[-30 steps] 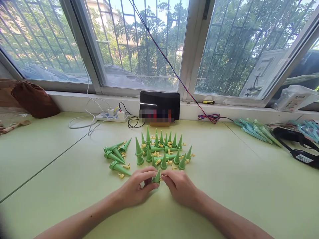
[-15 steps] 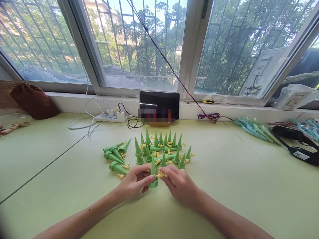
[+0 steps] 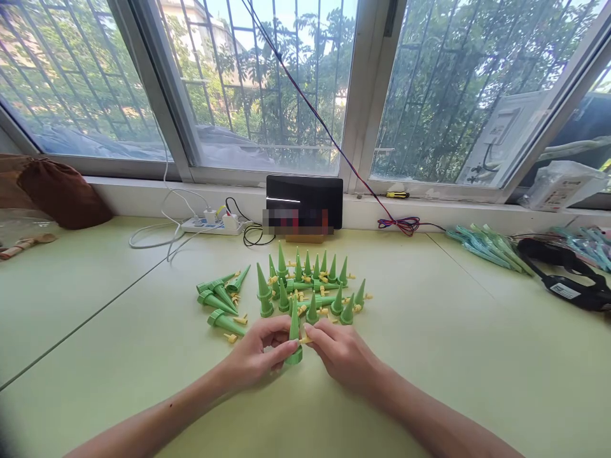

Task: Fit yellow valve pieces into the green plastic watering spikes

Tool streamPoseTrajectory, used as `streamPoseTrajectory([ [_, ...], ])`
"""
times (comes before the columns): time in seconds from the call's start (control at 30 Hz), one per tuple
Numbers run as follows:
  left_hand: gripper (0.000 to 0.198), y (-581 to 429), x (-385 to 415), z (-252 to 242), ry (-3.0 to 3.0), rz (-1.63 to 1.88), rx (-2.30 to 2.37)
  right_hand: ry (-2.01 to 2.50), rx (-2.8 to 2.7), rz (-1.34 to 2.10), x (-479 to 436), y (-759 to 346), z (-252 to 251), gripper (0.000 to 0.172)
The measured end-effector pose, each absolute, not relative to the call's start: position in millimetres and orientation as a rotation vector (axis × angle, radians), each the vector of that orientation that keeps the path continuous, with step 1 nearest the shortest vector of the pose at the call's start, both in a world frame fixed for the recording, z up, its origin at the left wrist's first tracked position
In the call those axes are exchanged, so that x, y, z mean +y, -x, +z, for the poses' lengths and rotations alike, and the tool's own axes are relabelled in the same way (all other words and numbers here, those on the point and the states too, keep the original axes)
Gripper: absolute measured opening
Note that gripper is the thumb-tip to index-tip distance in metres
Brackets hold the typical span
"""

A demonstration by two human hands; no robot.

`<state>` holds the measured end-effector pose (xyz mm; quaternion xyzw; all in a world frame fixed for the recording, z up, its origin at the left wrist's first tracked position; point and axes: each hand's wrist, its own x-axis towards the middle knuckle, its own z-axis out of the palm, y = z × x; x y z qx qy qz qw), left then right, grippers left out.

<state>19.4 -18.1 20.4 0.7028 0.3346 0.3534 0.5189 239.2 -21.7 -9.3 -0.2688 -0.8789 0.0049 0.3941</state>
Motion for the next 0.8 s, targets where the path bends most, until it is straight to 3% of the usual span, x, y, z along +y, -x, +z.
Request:
streamPoseTrajectory([
  [0.8, 0.034, -18.3, -17.5, 18.1, -1.951, 0.837, 0.844, 0.760, -2.409, 0.119, -25.3, -242.2, -7.2, 0.027],
])
